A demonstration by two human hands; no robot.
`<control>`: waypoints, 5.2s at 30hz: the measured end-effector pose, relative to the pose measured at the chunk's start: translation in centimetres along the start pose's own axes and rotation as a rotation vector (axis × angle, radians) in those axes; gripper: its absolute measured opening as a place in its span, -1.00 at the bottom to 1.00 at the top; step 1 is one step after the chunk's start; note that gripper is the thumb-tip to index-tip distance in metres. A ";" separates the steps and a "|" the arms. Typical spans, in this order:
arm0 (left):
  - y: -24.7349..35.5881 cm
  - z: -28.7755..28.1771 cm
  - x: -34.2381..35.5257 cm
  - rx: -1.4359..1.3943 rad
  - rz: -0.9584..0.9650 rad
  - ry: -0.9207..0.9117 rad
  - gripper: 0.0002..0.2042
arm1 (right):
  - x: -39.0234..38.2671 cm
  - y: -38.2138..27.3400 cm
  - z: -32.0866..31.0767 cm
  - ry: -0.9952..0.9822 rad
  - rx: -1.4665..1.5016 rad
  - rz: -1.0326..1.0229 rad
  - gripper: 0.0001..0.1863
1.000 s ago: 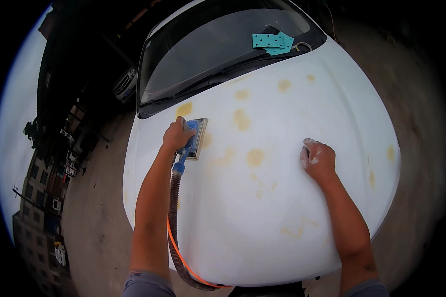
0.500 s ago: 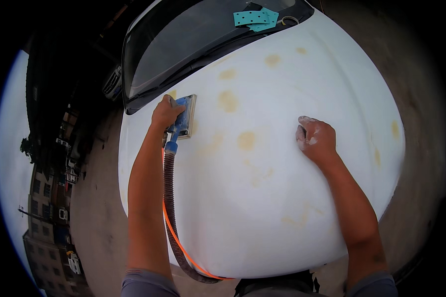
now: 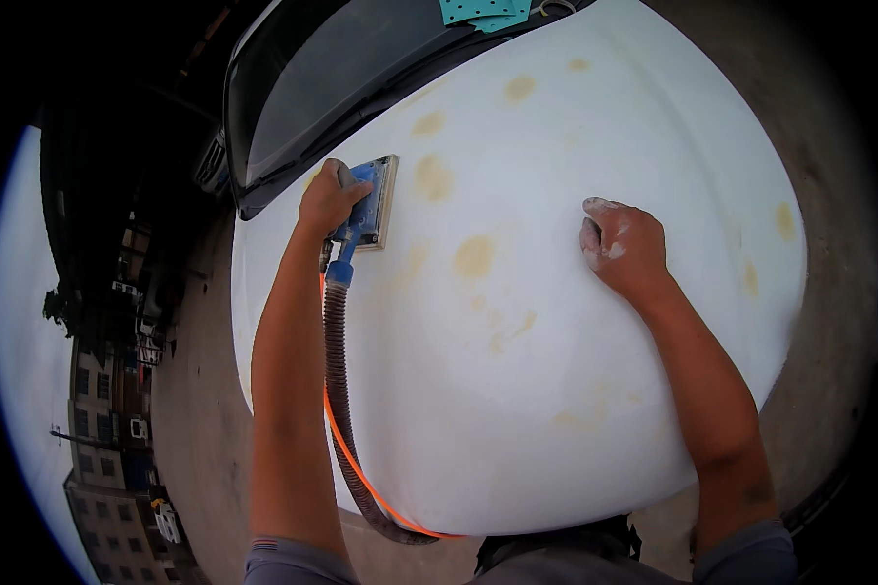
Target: The person uses a pneumatic sander to smooth the surface of a white car hood. They move the sander across multiple yellow filler patches, occasionally pausing to wipe the surface with their hand. The person works systematically across the hood, focusing on different areas in sequence.
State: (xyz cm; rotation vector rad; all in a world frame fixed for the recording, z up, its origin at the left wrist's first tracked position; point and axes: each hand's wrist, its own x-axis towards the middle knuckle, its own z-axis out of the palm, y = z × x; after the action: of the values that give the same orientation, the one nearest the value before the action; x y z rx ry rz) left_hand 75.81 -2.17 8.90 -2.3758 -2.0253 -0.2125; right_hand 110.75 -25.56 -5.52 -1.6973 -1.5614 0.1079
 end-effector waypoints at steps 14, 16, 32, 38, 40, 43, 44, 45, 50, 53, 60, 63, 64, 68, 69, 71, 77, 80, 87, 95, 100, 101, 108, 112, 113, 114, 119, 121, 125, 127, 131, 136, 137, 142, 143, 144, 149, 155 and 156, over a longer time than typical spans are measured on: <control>-4.3 1.2 1.1 -0.047 0.052 0.016 -0.27 | 0.1 0.4 1.2 0.014 0.036 -0.007 -0.89; -1.1 0.6 0.8 -0.027 0.055 0.000 -0.29 | 0.9 -0.3 -0.1 -0.135 0.016 0.066 -0.91; -4.3 1.1 1.0 0.069 -0.012 0.034 -0.22 | 3.5 0.8 1.8 -0.045 -0.005 0.029 -0.89; -2.8 1.3 1.7 0.046 -0.096 0.064 -0.15 | 1.6 -0.4 2.3 0.048 0.031 -0.028 -0.93; -2.5 1.2 2.4 0.057 -0.117 0.058 -0.18 | 1.2 -0.7 2.2 0.091 0.034 -0.039 -0.93; -3.9 1.7 2.6 0.045 -0.167 0.064 -0.21 | 0.6 0.1 1.7 0.027 0.041 -0.008 -0.93; -4.8 1.9 2.9 0.038 -0.190 0.071 -0.22 | 0.7 0.5 2.0 0.085 0.063 -0.049 -0.93; -5.4 1.9 3.2 0.034 -0.207 0.060 -0.22 | 0.7 0.9 2.5 0.150 0.079 -0.082 -0.93; -11.3 1.9 3.8 0.016 -0.304 0.035 -0.21 | 1.8 0.7 2.6 0.027 0.045 -0.040 -0.91; -8.8 2.3 3.6 -0.029 -0.245 0.025 -0.18 | 1.6 0.4 2.3 -0.007 0.018 -0.022 -0.89; -1.9 1.9 3.1 -0.031 -0.173 0.000 -0.16 | 1.4 0.7 1.7 0.029 0.068 -0.044 -0.87; -5.8 2.4 2.8 -0.032 -0.200 -0.013 -0.19 | 1.3 1.1 2.2 0.059 0.075 -0.047 -0.87; -6.6 2.5 2.8 -0.046 -0.219 -0.027 -0.20 | 1.5 1.1 2.0 0.050 0.063 -0.034 -0.87; -12.3 2.0 2.3 -0.051 -0.292 0.003 -0.21 | 1.8 -0.2 1.5 -0.087 0.030 0.007 -0.87; -12.3 2.1 2.2 -0.061 -0.282 0.007 -0.20 | 1.6 -0.4 1.5 -0.076 0.028 0.007 -0.87; -10.2 2.3 1.8 -0.040 -0.244 0.012 -0.20 | 1.5 -0.5 1.4 -0.081 0.021 0.023 -0.86; -3.7 1.8 1.4 0.005 -0.151 0.036 -0.23 | 1.6 -0.1 1.2 -0.060 0.080 0.005 -0.87; -7.0 2.0 1.3 -0.049 -0.174 0.015 -0.27 | 1.3 0.4 1.5 -0.026 0.086 -0.008 -0.86; -7.7 0.3 -2.0 -0.018 -0.094 0.006 -0.36 | 2.2 0.3 1.8 -0.055 0.110 0.019 -0.83; -3.9 0.2 -6.1 0.041 0.071 -0.006 -0.35 | 1.7 0.0 1.0 -0.099 0.003 0.057 -0.89; -6.5 0.0 -2.3 0.004 0.020 0.010 -0.35 | 1.2 -0.3 1.4 -0.101 0.003 0.043 -0.93; -7.1 0.1 -2.6 0.009 0.012 0.014 -0.36 | 1.1 -0.3 1.4 -0.104 0.017 0.034 -0.94; -4.4 0.0 -5.7 0.025 0.141 -0.022 -0.40 | 2.5 0.0 1.3 -0.088 0.025 0.031 -0.90; -4.3 0.3 -4.1 0.026 0.107 -0.019 -0.40 | 1.5 0.1 1.1 -0.135 0.073 0.043 -0.90; -4.4 0.1 -3.4 0.027 0.087 -0.005 -0.39 | 1.5 -0.1 1.0 -0.137 0.071 0.037 -0.90; -4.7 0.0 -2.6 0.030 0.083 -0.015 -0.39 | 1.4 -0.2 1.1 -0.138 0.068 0.032 -0.90; -3.4 -0.5 -3.3 0.038 0.129 -0.051 -0.42 | 1.9 0.4 1.3 -0.105 0.074 0.013 -0.89; -2.9 -0.4 -5.8 0.042 0.183 -0.040 -0.44 | 1.9 0.5 1.1 -0.095 0.080 0.011 -0.89; -4.0 0.0 -8.4 0.033 0.198 -0.032 -0.46 | 1.9 0.2 1.1 -0.122 0.033 0.038 -0.88; -4.6 -0.3 -7.3 0.026 0.178 -0.048 -0.45 | 1.9 -0.1 1.0 -0.154 0.006 0.051 -0.87; -5.9 -0.8 -3.0 0.013 0.156 -0.019 -0.44 | 2.1 -0.4 0.9 -0.164 0.024 0.047 -0.88; -4.6 -0.9 -3.6 0.026 0.138 -0.055 -0.43 | 2.4 -0.3 0.9 -0.174 0.040 0.040 -0.88; -3.7 -0.7 -4.6 0.027 0.159 -0.065 -0.42 | 2.5 -0.1 0.9 -0.163 0.033 0.051 -0.88; -4.1 -0.4 -8.5 0.068 0.149 -0.080 -0.39 | 2.1 -0.1 1.1 -0.120 0.049 0.045 -0.87; -4.4 -0.4 -7.9 0.073 0.151 -0.080 -0.39 | 2.1 0.0 1.2 -0.118 0.040 0.045 -0.87; -4.9 -0.6 -7.3 0.080 0.150 -0.076 -0.40 | 2.2 0.1 1.4 -0.116 0.033 0.041 -0.87; -6.9 -1.0 -4.3 0.033 0.079 -0.064 -0.44 | 1.6 0.0 1.9 -0.099 0.063 0.021 -0.87; -5.7 -0.5 -7.2 0.050 0.165 -0.074 -0.43 | 2.6 0.0 1.6 -0.039 0.031 0.018 -0.89; -5.1 -0.7 -8.3 0.059 0.170 -0.076 -0.43 | 2.6 0.0 1.8 -0.019 0.040 0.008 -0.89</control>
State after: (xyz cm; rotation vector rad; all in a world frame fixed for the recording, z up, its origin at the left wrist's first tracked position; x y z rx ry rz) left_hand 69.51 -9.52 8.24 -2.5384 -1.8164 -0.0591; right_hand 110.32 -22.39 -5.57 -1.6756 -1.5565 0.1590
